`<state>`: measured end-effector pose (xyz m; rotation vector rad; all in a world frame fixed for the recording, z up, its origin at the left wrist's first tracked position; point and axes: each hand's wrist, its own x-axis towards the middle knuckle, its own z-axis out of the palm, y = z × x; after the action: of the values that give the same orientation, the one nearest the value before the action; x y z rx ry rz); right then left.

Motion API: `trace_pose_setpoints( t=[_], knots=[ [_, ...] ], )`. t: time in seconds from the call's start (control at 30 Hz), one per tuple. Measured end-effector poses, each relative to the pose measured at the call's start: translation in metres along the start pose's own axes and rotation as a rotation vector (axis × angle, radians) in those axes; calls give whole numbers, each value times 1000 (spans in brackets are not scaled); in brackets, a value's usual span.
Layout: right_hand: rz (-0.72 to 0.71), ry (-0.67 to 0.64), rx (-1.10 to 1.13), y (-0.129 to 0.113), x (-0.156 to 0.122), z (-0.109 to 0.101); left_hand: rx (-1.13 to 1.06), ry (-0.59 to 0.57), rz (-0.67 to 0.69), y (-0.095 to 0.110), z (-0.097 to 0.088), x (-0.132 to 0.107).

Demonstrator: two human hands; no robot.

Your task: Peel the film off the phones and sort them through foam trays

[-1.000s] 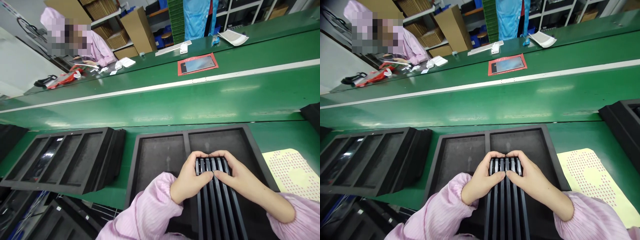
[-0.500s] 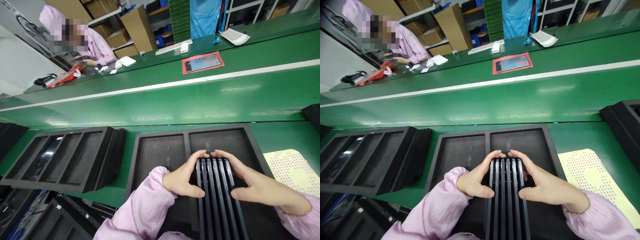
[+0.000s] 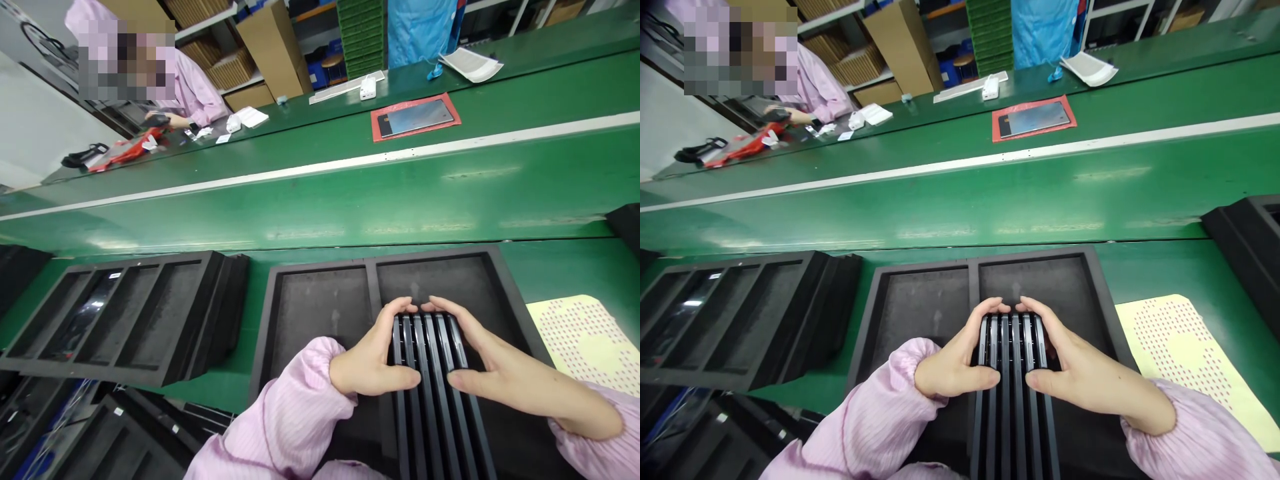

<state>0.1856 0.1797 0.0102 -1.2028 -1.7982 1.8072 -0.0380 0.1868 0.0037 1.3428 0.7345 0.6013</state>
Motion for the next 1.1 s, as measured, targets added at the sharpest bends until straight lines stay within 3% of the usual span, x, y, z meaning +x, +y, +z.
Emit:
trace_pose_setpoints(
  t=[0.33, 0.53, 0.73, 0.8, 0.93, 1.1],
  knots=[
    [-29, 238, -66, 2, 9, 16, 20, 199, -45, 4, 21, 4],
    [-16, 328, -24, 1, 3, 25, 96, 247, -57, 5, 31, 4],
    [29, 461, -81, -5, -17, 36, 424, 533, -52, 7, 43, -20],
    [46, 470, -140, -6, -22, 38, 596, 492, -145, 15, 48, -37],
    [77, 470, -347, -20, -20, 40, 758, 179, -243, 28, 67, -66],
    [313, 314, -889, -65, 2, 52, 702, 184, -185, 24, 98, -70]
  ],
)
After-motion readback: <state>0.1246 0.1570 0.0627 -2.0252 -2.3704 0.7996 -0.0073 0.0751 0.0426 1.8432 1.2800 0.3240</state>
